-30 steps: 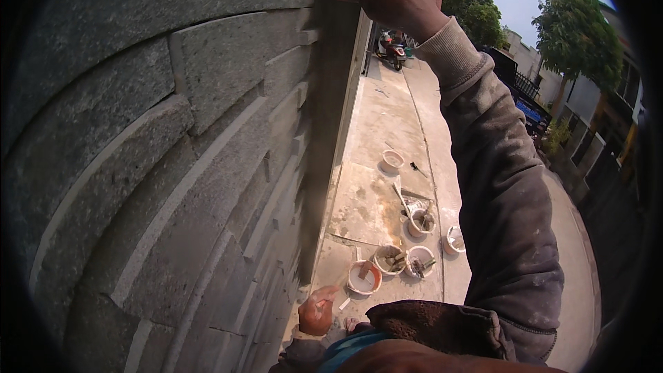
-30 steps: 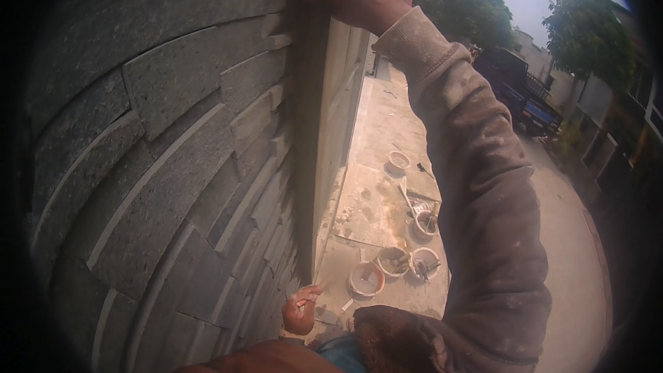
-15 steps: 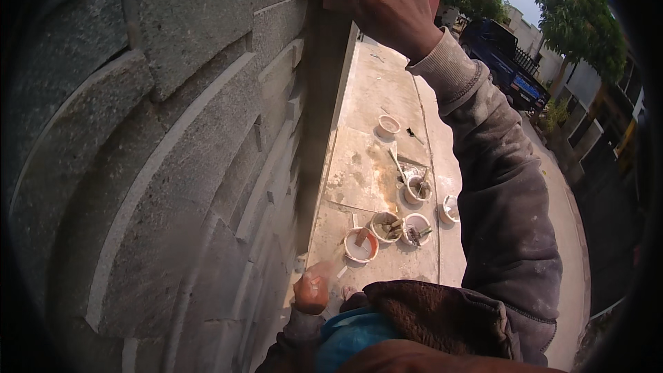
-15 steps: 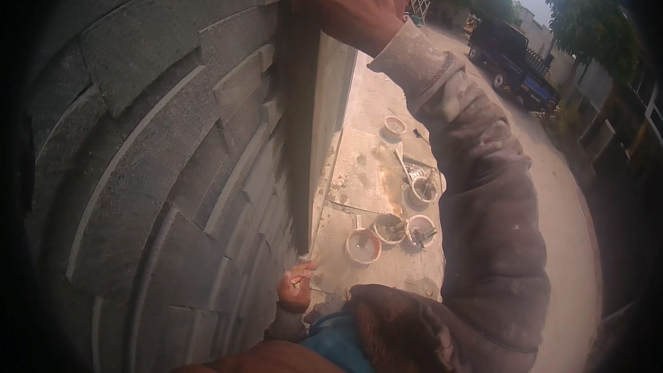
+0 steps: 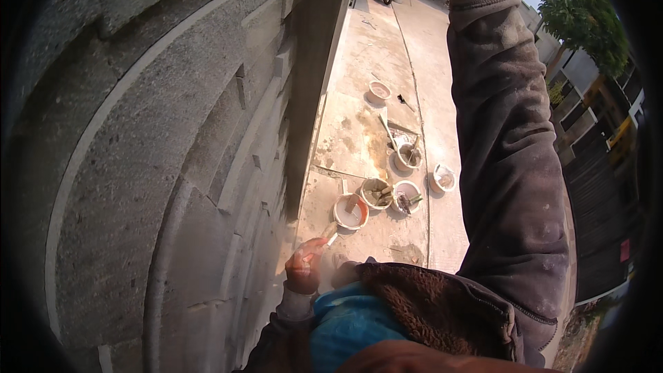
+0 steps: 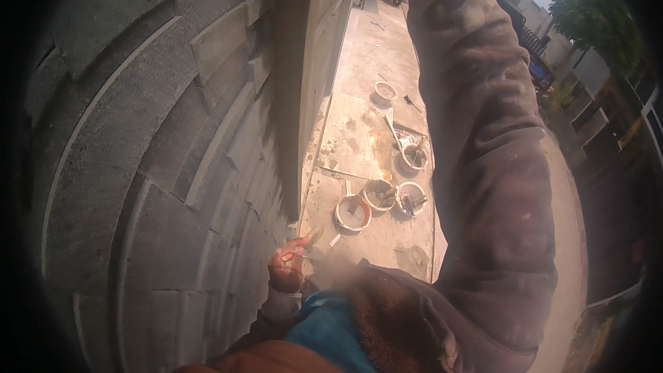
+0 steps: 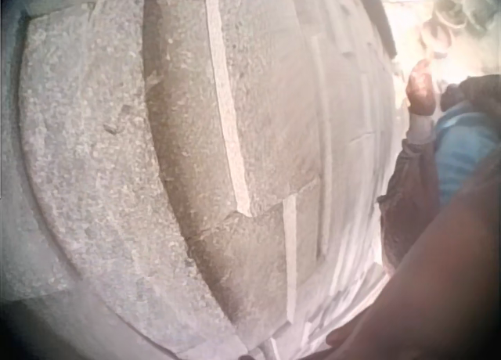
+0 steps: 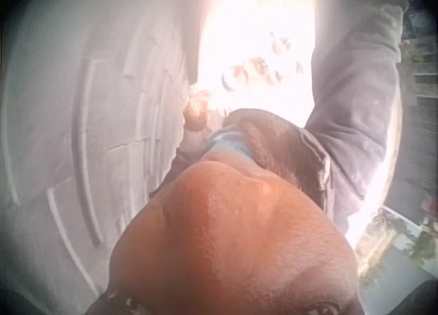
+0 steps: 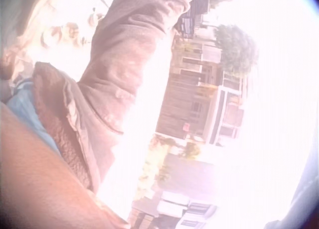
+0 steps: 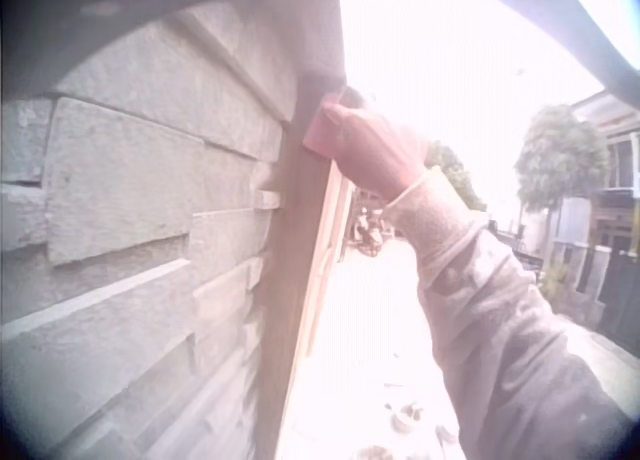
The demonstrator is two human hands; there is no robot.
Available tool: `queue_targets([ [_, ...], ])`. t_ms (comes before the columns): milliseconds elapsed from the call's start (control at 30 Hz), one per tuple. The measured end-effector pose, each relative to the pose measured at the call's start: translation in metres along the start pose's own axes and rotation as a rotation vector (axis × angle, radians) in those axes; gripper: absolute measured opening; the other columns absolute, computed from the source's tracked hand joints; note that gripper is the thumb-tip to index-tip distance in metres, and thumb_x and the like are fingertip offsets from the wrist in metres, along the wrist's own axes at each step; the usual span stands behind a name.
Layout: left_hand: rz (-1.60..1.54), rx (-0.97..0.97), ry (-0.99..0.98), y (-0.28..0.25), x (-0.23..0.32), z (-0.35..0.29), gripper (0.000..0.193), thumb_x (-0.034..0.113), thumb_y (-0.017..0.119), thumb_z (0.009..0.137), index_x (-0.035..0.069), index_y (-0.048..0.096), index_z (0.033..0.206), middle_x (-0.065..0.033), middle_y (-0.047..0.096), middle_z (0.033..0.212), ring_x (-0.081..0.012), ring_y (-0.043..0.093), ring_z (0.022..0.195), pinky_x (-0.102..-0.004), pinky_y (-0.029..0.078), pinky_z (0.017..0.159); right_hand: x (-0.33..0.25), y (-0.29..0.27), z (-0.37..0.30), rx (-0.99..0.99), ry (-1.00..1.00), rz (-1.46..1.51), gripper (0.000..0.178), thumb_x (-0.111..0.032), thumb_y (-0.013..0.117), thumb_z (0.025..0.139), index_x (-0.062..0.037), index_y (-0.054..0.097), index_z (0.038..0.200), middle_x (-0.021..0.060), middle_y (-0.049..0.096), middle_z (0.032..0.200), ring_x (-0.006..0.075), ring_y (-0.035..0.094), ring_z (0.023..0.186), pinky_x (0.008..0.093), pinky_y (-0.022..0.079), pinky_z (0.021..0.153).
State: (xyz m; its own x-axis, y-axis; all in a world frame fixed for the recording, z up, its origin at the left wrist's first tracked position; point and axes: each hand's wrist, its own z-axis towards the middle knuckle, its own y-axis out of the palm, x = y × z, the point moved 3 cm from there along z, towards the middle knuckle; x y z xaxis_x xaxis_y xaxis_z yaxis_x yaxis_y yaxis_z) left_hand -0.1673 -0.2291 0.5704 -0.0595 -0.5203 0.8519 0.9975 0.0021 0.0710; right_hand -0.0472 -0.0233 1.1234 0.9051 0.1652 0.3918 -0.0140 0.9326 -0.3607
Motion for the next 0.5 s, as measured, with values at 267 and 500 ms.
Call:
queue_targets([
  [267,-0.070,0.055,-0.037,-0.008,0.004,-0.005,0.015,-0.007,0.056,0.099,0.001,0.056,0.112,-0.0215,0.070,0.108,-0.0313,0.070,0.105,-0.0474,0.057,0.096,-0.114,0.111,-0.219,-0.055,-0.403,0.022,0.043,-0.022,0.066,0.086,-0.0071,0.069,0.126,0.0025,0.057,0.113,0.0151,0.059,0.107,0.0371,0.046,0.077],
  [500,-0.062,0.063,-0.098,-0.017,-0.006,-0.006,0.009,0.002,0.055,0.103,0.000,0.058,0.112,-0.0173,0.070,0.105,-0.0251,0.070,0.102,-0.0533,0.040,0.117,-0.114,0.081,-0.288,-0.143,-0.322,0.198,0.036,-0.021,0.070,0.082,-0.0133,0.071,0.117,0.0005,0.062,0.108,0.0163,0.063,0.106,0.0372,0.051,0.079],
])
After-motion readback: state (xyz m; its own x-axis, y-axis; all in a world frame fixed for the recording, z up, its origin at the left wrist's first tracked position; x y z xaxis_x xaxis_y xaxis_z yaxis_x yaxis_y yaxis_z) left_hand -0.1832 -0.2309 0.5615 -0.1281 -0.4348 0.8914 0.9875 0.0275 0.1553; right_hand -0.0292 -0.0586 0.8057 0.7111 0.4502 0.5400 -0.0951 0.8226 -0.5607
